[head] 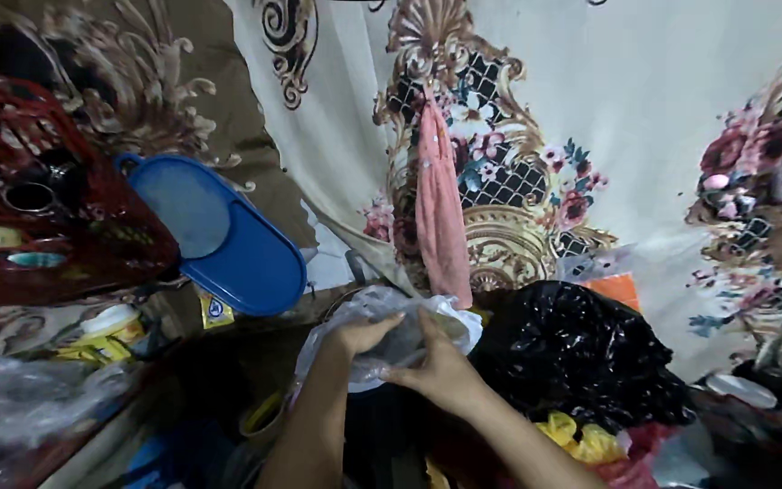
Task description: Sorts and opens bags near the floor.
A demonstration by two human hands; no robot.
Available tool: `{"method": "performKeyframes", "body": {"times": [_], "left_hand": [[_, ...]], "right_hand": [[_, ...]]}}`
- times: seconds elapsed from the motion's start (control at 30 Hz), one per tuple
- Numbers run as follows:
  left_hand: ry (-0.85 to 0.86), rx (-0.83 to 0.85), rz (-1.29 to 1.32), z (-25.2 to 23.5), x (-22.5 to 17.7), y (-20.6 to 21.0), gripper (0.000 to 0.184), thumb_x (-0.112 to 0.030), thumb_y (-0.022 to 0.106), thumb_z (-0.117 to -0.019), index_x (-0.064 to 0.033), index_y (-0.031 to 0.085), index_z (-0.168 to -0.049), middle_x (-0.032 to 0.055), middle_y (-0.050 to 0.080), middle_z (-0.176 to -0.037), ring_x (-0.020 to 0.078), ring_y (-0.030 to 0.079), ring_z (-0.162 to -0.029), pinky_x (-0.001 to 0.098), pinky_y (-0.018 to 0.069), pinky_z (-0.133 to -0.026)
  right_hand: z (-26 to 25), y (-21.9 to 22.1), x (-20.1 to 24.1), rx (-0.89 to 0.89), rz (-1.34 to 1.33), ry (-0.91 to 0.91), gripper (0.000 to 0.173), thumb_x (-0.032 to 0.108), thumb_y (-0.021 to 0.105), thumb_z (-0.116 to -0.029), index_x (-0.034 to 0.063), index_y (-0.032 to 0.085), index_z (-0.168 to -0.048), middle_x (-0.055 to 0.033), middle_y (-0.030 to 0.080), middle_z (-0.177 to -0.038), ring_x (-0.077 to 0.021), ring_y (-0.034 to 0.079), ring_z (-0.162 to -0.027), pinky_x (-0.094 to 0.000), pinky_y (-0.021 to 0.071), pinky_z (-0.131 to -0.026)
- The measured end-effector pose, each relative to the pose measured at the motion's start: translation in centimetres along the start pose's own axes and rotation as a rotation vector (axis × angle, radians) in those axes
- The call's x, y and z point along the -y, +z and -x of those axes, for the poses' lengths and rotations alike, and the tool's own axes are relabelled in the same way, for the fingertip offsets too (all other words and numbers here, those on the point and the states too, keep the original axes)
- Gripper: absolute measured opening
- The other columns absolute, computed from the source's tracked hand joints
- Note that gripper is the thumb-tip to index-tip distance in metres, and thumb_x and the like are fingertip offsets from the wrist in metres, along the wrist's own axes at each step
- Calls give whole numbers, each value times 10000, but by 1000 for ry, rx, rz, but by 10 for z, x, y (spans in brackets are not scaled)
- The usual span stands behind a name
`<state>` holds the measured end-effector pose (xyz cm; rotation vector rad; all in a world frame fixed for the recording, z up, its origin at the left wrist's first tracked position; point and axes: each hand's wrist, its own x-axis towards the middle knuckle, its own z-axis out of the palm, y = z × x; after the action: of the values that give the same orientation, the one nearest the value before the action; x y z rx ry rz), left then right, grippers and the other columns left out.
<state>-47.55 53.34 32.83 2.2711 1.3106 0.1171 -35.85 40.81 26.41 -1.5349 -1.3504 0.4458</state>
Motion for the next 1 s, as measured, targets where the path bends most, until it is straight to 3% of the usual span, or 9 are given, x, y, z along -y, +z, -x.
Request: {"method": "performKeyframes", "body": {"times": [0.07,0.13,0.2,0.37,0.47,0.6,0.7,0.93,1.0], "left_hand": [[18,-7,121,6,-3,-8,856,-712,335,-1010,2,527,-1442,266,522,-1456,403,504,-1353,591,395,-1109],[22,-16,213,10,-5,-12,839,-696,356,-1015,6,527,-1441,271,548,-1418,410,539,-1305,581,422,-1079],[57,27,336,10,1,-15,770,-634,310,-1057,-22,457,-1501,257,519,-1459,394,550,-1299,559,453,-1050],[117,39,580,15,17,-23,412,-83,346,-1066,-26,453,-1459,194,546,-1407,274,604,-1196,421,511,-966],[109,-146,540,3,25,-4,315,-120,487,-1073,4,546,-1356,190,641,-1227,260,659,-1061,421,543,-916],[-55,-28,-26,-3,32,40,434,-206,507,-1070,64,519,-1409,286,562,-1385,396,547,-1294,563,411,-1094],[-39,74,-239,-8,15,34,442,-166,600,-1014,61,537,-1388,285,562,-1378,409,548,-1279,587,419,-1065],[38,-85,48,-14,14,8,355,-239,574,-1034,12,614,-1281,218,651,-1218,322,642,-1115,524,511,-969],[-31,-22,-174,-8,16,23,414,-259,538,-1045,39,598,-1327,251,608,-1335,380,580,-1256,582,439,-1058]], "right_hand": [[-4,-13,11,84,-20,21,1251,491,890,-742,67,132,-1643,-209,441,-1551,-268,548,-1339,-444,476,-1105],[-8,-22,21,144,-130,97,1013,327,824,-864,103,198,-1629,-166,638,-1269,-174,708,-891,-348,607,-749],[-14,-27,29,158,-281,190,753,231,703,-979,89,286,-1589,-179,649,-1174,-191,685,-706,-334,591,-603],[-51,-18,33,44,98,221,577,331,780,-922,-43,584,-1316,-224,680,-1054,-311,697,-785,-486,599,-737],[-64,-12,48,42,262,179,257,197,697,-956,-27,693,-1081,-255,682,-1061,-410,674,-1003,-613,531,-877],[-68,-14,91,-170,19,-145,173,125,609,-1019,-17,690,-1076,-187,687,-931,-322,673,-858,-540,543,-809],[-70,-21,106,-187,17,-185,160,114,605,-1022,-11,673,-1095,-165,672,-912,-290,654,-819,-506,539,-781],[-78,-48,97,-130,151,-100,174,177,646,-990,24,684,-1063,-176,674,-882,-324,667,-757,-553,552,-706],[-77,-44,91,-71,92,-98,165,161,650,-990,16,682,-1060,-171,677,-881,-297,674,-723,-522,573,-697]]}}
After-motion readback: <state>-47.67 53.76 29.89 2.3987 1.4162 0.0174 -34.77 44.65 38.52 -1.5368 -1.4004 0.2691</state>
